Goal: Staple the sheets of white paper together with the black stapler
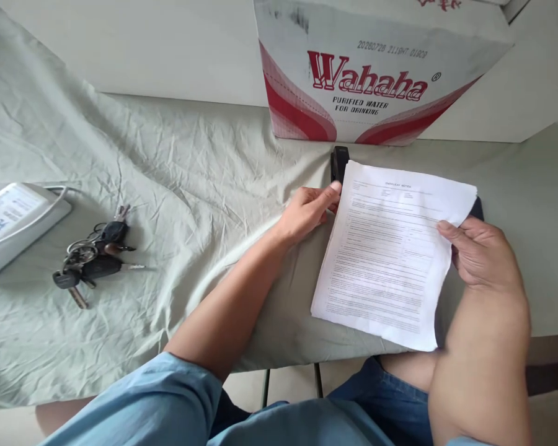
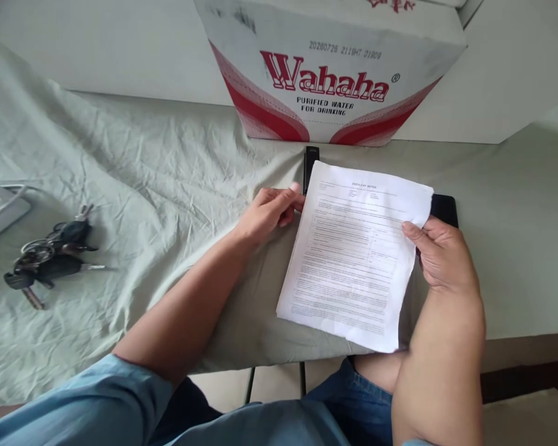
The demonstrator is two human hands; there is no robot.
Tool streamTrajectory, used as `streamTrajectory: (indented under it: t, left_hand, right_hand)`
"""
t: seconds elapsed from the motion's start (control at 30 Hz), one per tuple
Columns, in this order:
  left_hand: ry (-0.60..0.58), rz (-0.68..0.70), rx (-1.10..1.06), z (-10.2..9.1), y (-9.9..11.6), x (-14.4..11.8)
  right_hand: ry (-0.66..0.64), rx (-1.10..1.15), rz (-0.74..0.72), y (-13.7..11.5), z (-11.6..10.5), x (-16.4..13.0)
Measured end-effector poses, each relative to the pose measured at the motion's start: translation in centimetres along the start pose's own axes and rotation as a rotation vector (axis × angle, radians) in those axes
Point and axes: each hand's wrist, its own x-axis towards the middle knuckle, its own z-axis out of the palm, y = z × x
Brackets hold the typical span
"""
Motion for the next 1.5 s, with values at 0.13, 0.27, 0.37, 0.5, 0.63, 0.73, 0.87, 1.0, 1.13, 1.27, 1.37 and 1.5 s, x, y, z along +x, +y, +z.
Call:
streamTrajectory:
  t: [0.13,0.27,0.37,0.5,0.63,0.73,0.87,1.0,1.13,1.27,1.37,1.5]
  left_hand:
    - [0.015,0.019,0.082,-0.3,-0.3,0.1]
    - [0.108,0.002,-0.013,-0.1,-0.7,0.4]
    - [0.147,0.010,-0.073,0.2,-0.8,0.4]
    - [0.138,-0.006,-0.154,0.2,-0.8,0.3]
    - [0.077,-0.109,-0.361,0.1,-0.9,0.3]
    - [0.043,-0.194,-0.475,0.2,-1.1,0.5]
    - [0.076,-0.232,-0.548,0.4,-1.1,0.8]
    - [0.125,-0.240,-0.600,0.5,-0.9,0.9]
    - [0.106,-0.235,-0.605,0.4,-1.0,1.1]
    - [0.087,-0.220,-0.593,0.3,-1.3,1.3]
    - [0.053,-0.225,-0.576,0.1,-1.3,1.1]
    - [-0.007,-0.224,-0.541,-0.2,-0.9,0.5]
  right_hand:
    - [-0.025,0.001,-0.025,0.7,0.1,0.4]
    - [0.105,0.102,-0.040,1.5,1.1,1.4]
    - [0.157,0.148,-0.029,2.0,2.3,1.9]
    - [0.167,0.122,-0.053,1.8,3.0,1.7]
    - [0.162,0.081,-0.068,1.3,3.2,1.1]
    - [0.190,0.050,-0.090,1.5,3.3,1.1]
    - [0.304,0.025,-0.193,2.1,3.2,1.8]
    - [0.339,0.004,-0.278,2.5,2.8,2.3]
    - [0.334,-0.006,-0.307,2.5,2.5,2.4]
    - [0.311,-0.019,-0.320,2.7,2.7,2.5]
    - [0.310,-0.023,-0.320,2.7,2.8,2.6]
    - [0.314,-0.013,-0.316,2.5,3.0,2.6]
